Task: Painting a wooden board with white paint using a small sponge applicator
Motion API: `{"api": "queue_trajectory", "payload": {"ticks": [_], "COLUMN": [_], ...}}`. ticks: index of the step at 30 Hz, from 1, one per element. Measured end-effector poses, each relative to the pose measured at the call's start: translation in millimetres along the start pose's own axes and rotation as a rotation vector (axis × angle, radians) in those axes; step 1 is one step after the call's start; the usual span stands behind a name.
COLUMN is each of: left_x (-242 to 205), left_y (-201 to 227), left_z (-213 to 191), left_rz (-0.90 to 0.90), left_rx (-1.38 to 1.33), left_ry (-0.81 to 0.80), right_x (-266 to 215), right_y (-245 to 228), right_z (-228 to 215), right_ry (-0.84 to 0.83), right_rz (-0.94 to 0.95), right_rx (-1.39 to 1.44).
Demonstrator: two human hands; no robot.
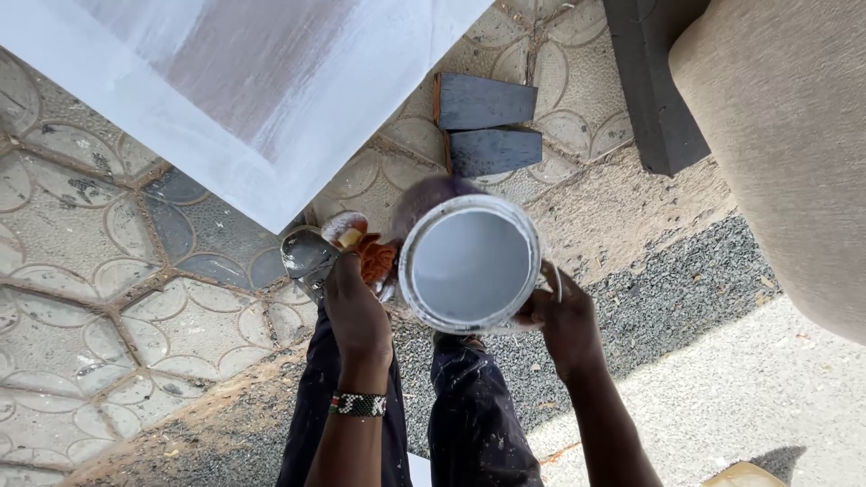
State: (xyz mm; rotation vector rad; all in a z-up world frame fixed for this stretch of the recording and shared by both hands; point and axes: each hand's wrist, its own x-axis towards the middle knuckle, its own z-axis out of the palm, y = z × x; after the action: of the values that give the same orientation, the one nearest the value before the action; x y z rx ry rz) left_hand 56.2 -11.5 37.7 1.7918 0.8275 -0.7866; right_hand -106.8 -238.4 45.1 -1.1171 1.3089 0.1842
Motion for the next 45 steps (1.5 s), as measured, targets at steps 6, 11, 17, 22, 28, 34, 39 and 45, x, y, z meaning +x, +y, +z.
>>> {"api": "queue_trajectory", "payload": {"ticks": [6,11,17,22,28,34,39,45], "left_x": [-15,25,-16,12,-9,-7,0,-7], "left_y": [-15,-64,10,-32,24,10,-5,-18], "left_z": [28,5,29,5,23,27,35,39], "left_rz": [0.523,0.767,0.137,0.469,-0.096,-0.079,-0.137,-0.19], "left_rx": [0.485,0.605,-0.098,0.447,-0.555,-0.513,-0.411,-0.319], "left_ry": [-0.092,0.079,-0.294,-0.017,-0.129,-0.108,-0.171,-0.267], "right_x": [-6,-18,-2,-2,13,58,105,94], "right_y": [2,-8,-22,-31,-21,-38,-49,-57], "right_z": [-38,4,-36,-5,-46,-52,-36,-16], "right_ry": [0.014,-0.049,-0.019,-0.097,0.004,-0.006,-0.01,-0.022], "right_rz": [0.031,0.042,0.015,0.039,0.01,-0.128,-0.184,-0.113], "right_rx": [-0.014,-0.002,-0.027,-0.008,0.111,0.138,0.229,0.227]}}
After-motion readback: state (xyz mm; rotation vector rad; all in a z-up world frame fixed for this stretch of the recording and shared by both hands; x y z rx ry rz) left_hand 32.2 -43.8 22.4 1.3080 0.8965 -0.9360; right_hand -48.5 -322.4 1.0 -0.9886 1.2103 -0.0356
